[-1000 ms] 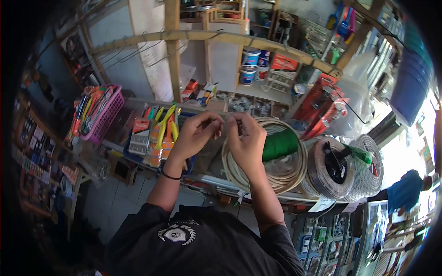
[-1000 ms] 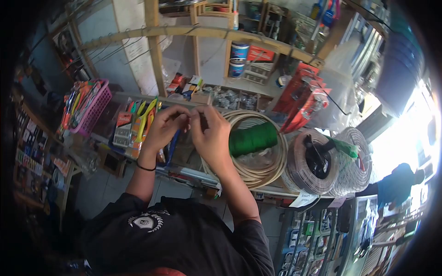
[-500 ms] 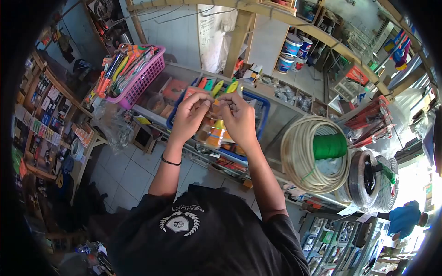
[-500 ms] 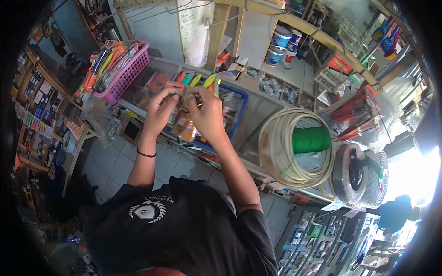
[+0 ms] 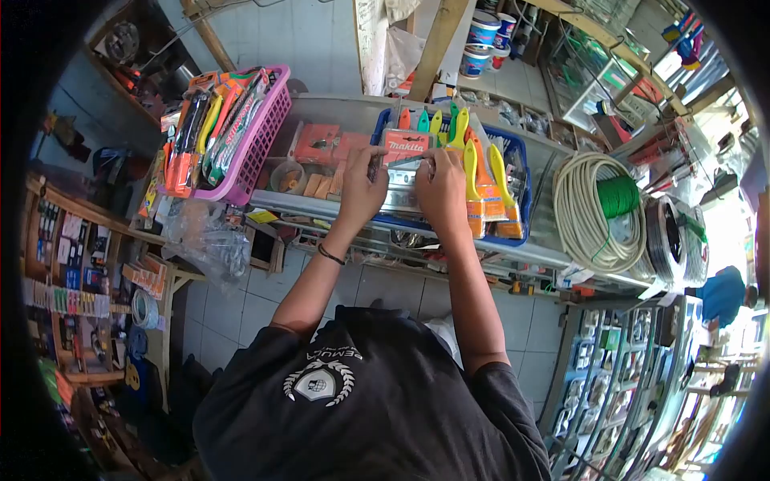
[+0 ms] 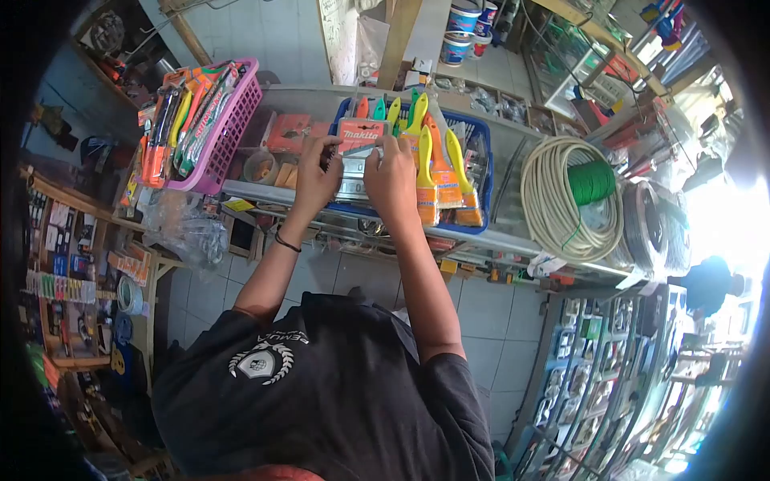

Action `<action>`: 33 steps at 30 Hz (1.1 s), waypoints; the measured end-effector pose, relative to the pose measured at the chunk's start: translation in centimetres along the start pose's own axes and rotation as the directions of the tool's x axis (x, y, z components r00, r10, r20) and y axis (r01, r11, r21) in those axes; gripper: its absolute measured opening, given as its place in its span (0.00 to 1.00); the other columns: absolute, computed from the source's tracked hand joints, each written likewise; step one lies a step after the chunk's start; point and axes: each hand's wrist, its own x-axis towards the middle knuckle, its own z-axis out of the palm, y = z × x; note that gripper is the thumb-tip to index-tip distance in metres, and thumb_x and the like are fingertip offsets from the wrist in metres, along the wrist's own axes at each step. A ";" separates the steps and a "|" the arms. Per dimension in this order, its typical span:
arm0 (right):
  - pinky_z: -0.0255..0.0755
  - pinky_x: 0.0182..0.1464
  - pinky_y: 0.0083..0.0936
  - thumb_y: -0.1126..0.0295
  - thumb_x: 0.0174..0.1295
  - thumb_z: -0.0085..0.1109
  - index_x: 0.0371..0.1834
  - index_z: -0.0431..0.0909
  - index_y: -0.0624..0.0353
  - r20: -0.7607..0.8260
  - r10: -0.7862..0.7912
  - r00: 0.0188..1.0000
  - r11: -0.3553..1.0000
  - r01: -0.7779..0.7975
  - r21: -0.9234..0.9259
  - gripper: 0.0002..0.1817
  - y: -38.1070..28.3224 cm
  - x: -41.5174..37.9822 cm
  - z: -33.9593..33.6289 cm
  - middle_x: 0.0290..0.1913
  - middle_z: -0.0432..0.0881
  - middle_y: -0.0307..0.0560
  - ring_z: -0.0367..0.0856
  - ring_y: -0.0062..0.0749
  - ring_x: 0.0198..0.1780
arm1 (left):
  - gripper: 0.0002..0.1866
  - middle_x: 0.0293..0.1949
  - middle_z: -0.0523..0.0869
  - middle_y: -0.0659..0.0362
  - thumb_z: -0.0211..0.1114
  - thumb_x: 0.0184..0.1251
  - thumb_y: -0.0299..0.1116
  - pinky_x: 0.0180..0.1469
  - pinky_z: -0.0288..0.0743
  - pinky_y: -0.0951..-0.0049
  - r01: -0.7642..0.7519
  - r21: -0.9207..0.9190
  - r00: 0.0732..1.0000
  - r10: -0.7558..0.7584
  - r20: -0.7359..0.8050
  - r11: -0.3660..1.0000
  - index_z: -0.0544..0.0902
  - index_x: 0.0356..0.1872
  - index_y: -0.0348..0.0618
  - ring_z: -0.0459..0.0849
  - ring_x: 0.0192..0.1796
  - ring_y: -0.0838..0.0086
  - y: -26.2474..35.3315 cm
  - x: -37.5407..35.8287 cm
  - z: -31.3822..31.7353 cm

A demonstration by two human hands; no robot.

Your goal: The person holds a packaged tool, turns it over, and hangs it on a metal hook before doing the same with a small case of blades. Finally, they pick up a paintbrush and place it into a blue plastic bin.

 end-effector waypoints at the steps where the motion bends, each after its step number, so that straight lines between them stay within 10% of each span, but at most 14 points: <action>1: 0.76 0.52 0.48 0.75 0.66 0.59 0.49 0.80 0.66 -0.020 -0.006 1.000 0.999 0.005 -0.042 0.11 -0.2 -0.4 0.3 0.44 0.80 0.65 0.82 0.62 0.47 | 0.19 0.45 0.79 0.51 0.63 0.63 0.17 0.50 0.76 0.64 -0.017 0.009 1.000 0.016 0.002 1.000 0.80 0.56 0.37 0.81 0.45 0.60 0.1 0.0 0.0; 15: 0.68 0.68 0.50 0.71 0.54 0.78 0.79 0.59 0.67 0.046 0.119 0.992 0.973 -0.107 -0.205 0.50 -2.1 -1.8 1.6 0.62 0.73 0.70 0.73 0.66 0.63 | 0.19 0.53 0.85 0.47 0.69 0.64 0.22 0.42 0.79 0.68 0.021 -0.037 0.993 -0.025 -0.114 0.999 0.84 0.57 0.32 0.83 0.37 0.66 -1.5 -0.7 0.7; 27: 0.71 0.67 0.48 0.72 0.54 0.78 0.79 0.55 0.72 -0.037 0.101 0.994 0.980 -0.106 -0.168 0.52 -1.3 -2.3 1.7 0.61 0.72 0.71 0.76 0.67 0.61 | 0.12 0.33 0.84 0.57 0.72 0.65 0.24 0.33 0.74 0.72 0.095 -0.162 0.986 -0.115 -0.119 0.982 0.83 0.47 0.33 0.78 0.29 0.78 -1.0 -0.5 0.6; 33: 0.74 0.61 0.46 0.70 0.55 0.79 0.70 0.69 0.73 -0.024 0.148 0.989 0.986 -0.149 -0.080 0.40 0.3 -1.4 0.8 0.54 0.77 0.67 0.79 0.61 0.56 | 0.11 0.33 0.85 0.56 0.72 0.67 0.26 0.34 0.76 0.72 0.123 -0.156 0.988 -0.135 -0.068 0.980 0.81 0.45 0.34 0.81 0.30 0.77 -0.7 -0.4 0.6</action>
